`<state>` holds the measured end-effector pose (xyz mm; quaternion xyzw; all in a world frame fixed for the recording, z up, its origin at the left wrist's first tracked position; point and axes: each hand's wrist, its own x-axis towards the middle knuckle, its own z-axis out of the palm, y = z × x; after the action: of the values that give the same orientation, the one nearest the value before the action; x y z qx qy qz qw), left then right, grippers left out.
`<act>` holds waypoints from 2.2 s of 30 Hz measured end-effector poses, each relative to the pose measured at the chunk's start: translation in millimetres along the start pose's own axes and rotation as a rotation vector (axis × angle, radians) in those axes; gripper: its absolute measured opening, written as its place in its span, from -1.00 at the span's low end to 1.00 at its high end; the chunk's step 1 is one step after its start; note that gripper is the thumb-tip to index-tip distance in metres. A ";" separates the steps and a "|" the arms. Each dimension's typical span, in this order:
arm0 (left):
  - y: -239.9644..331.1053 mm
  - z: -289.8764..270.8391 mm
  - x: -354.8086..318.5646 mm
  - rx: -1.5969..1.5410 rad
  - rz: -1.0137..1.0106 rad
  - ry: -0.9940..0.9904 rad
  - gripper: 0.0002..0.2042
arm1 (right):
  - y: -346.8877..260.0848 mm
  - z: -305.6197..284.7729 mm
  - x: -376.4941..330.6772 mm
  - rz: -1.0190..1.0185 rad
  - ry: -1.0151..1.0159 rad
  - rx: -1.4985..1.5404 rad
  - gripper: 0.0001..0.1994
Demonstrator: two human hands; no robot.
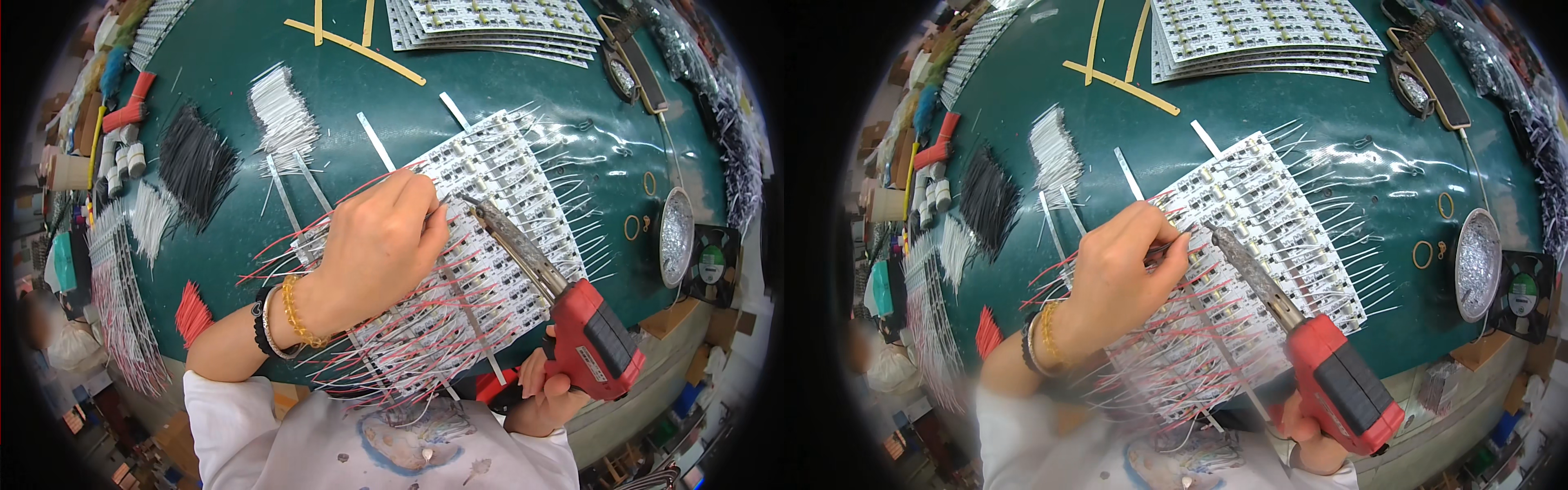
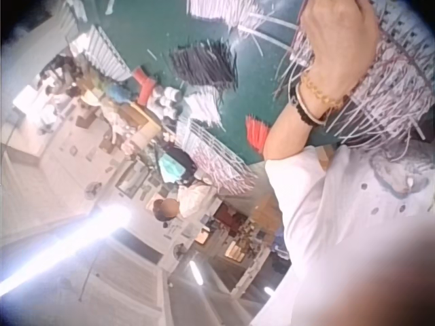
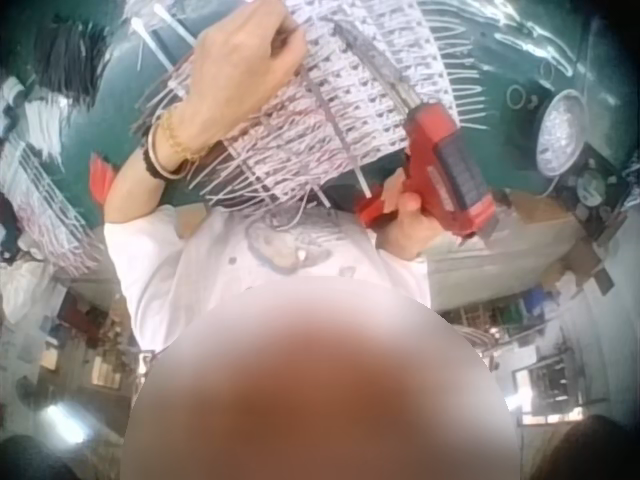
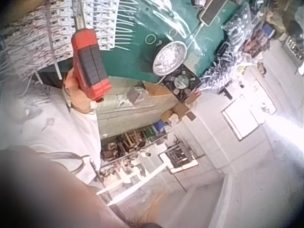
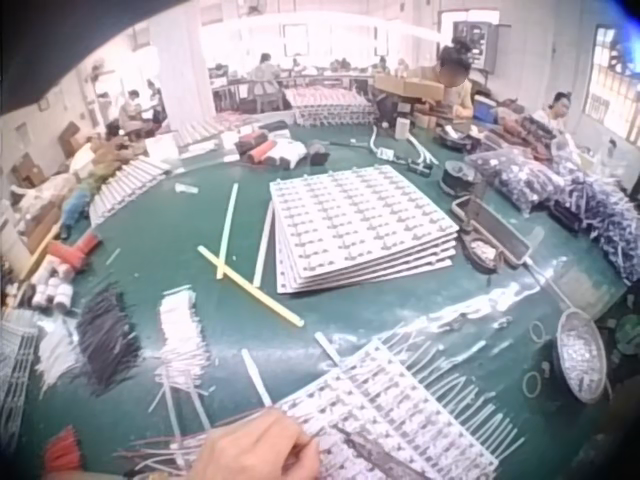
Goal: The person solders red wires and white wires onto strips of LEDs on a workbench using a soldering iron and solder wire.
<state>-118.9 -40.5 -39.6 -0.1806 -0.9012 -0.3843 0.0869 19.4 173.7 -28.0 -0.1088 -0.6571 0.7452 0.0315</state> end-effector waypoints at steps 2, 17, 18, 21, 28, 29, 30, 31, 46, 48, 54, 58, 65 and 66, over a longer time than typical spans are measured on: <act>-0.1 0.7 -0.5 0.001 -0.008 -0.003 -0.85 | -3.3 5.6 1.4 0.012 -0.008 -0.011 -0.20; 9.0 -0.3 -7.2 -0.057 -0.005 -0.039 -0.90 | 3.0 -8.5 -15.6 -0.021 0.018 0.022 -0.18; 8.5 0.8 -7.5 0.003 0.026 -0.042 -0.89 | 5.8 -9.3 -16.9 -0.038 0.008 0.016 -0.19; 9.2 1.3 -6.8 -0.016 -0.004 -0.042 -0.87 | 15.6 -15.4 -16.3 -0.065 -0.003 -0.030 -0.20; 6.6 1.1 -5.3 -0.009 -0.016 -0.074 -0.85 | 32.7 -55.0 -37.7 -0.149 -0.033 -0.305 -0.21; 6.5 1.2 -5.4 0.009 0.000 -0.070 -0.85 | 36.7 -58.7 -39.9 -0.162 -0.039 -0.343 -0.21; 7.0 1.8 -5.0 0.026 0.020 -0.067 -0.85 | 41.4 -50.9 -32.7 -0.176 -0.042 -0.382 -0.21; 7.4 2.3 -4.7 0.026 0.022 -0.068 -0.85 | 39.4 -62.7 -37.9 -0.190 -0.045 -0.421 -0.21; 9.1 -4.4 -4.6 0.042 0.068 -0.043 -0.90 | 8.5 -6.1 -19.1 -0.072 0.007 0.059 -0.24; 7.9 -15.7 1.0 0.177 0.243 0.163 -0.91 | 8.4 -10.7 -22.2 -0.084 0.030 0.051 -0.24; 31.8 -16.0 -10.9 -0.060 0.044 0.012 -0.90 | 8.1 -20.2 -23.7 -0.112 -0.016 0.051 -0.23; 25.4 3.3 -17.7 -0.061 -0.006 -0.102 -0.87 | 18.1 -26.6 -32.2 -0.157 -0.020 -0.007 -0.23; 25.4 7.3 -16.0 -0.059 -0.094 -0.120 -0.85 | 33.6 -39.6 -35.9 -0.124 -0.091 0.058 -0.24; 24.2 5.8 -15.9 -0.058 -0.090 -0.110 -0.86 | 41.7 -54.7 -41.3 -0.149 -0.116 -0.140 -0.25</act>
<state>-94.9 -25.0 -32.4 -0.1631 -0.9003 -0.4033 0.0147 74.8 213.4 -70.3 -0.0184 -0.7146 0.6981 0.0410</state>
